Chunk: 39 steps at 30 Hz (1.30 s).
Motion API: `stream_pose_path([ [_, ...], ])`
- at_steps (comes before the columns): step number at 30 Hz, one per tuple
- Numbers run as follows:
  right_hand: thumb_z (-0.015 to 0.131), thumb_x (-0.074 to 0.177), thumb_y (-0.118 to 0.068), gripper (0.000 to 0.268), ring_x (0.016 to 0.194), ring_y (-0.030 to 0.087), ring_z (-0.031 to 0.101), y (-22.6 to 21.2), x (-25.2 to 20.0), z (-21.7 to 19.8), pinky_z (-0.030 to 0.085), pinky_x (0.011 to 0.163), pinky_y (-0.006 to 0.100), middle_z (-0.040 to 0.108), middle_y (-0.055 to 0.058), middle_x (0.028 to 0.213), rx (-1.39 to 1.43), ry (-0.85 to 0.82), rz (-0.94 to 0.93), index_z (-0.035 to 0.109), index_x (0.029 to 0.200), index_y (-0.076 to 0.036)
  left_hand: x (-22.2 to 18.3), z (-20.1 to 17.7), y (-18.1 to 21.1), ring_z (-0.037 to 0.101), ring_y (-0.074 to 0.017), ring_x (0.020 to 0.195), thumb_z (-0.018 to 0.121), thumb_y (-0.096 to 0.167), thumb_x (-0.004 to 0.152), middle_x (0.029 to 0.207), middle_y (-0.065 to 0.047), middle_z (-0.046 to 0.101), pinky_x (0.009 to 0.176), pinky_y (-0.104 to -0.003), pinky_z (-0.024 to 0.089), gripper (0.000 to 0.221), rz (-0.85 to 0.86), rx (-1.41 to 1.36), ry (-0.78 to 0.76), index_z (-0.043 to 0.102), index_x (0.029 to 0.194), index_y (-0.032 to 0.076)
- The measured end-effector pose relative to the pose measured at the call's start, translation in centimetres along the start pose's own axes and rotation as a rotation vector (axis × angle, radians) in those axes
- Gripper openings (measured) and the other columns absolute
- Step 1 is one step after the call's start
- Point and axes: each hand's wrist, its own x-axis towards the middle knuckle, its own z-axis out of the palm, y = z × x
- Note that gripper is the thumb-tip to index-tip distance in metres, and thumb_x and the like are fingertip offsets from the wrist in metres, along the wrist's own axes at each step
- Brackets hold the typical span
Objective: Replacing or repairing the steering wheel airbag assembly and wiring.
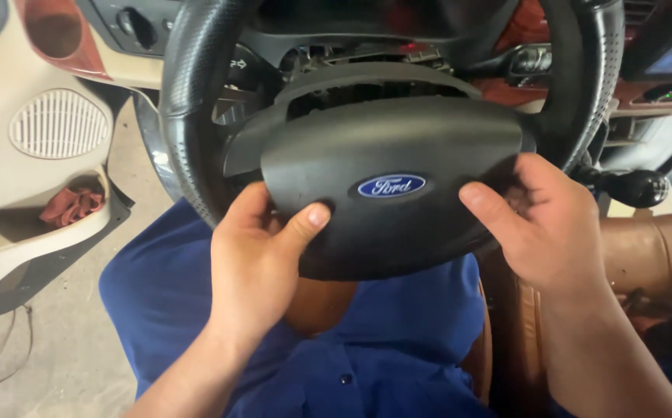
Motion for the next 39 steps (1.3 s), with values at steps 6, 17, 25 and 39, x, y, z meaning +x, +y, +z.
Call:
stream_pose_path([
  [6,0.073,0.097,-0.014,0.028,0.084,0.008,0.066,0.4,1.2,0.3,0.056,0.075,0.023,0.073,0.004,0.098,-0.13,0.101,0.093,0.069,0.12,0.001,0.9,0.7,3.3,0.069,-0.011,0.08,0.078,0.012,0.087,0.094,-0.007,0.078,0.071,-0.026,0.057,0.029,0.022,0.376,0.013,0.068,0.111,0.0],
  [17,0.077,0.094,-0.023,0.029,0.072,0.01,0.07,-0.7,1.5,0.9,0.056,0.066,0.025,0.076,0.006,0.085,-0.372,0.157,0.121,0.071,0.11,0.0,3.0,0.0,4.9,0.069,-0.0429,0.074,0.075,0.054,0.087,0.073,-0.022,0.07,0.066,-0.051,0.054,0.056,0.191,1.278,-0.047,0.057,0.089,0.001],
  [25,0.081,0.094,-0.04,0.041,0.071,0.023,0.072,-2.0,1.4,1.0,0.055,0.064,0.035,0.074,0.012,0.081,-0.783,0.146,0.039,0.072,0.1,0.0,2.8,-0.8,1.9,0.07,-0.0367,0.065,0.071,0.058,0.089,0.071,-0.016,0.068,0.054,-0.044,0.054,0.058,0.554,1.422,0.074,0.058,0.086,0.001],
  [39,0.099,0.081,-0.046,0.104,0.144,0.045,0.037,2.1,-0.8,3.5,0.038,0.118,0.06,0.031,0.025,0.154,-0.939,0.272,-0.532,0.038,0.155,-0.005,-0.1,-1.2,-2.0,0.046,-0.0455,0.131,0.087,0.054,0.078,0.142,-0.025,0.048,0.111,-0.056,0.04,0.095,0.951,1.3,0.133,0.048,0.147,0.001],
])
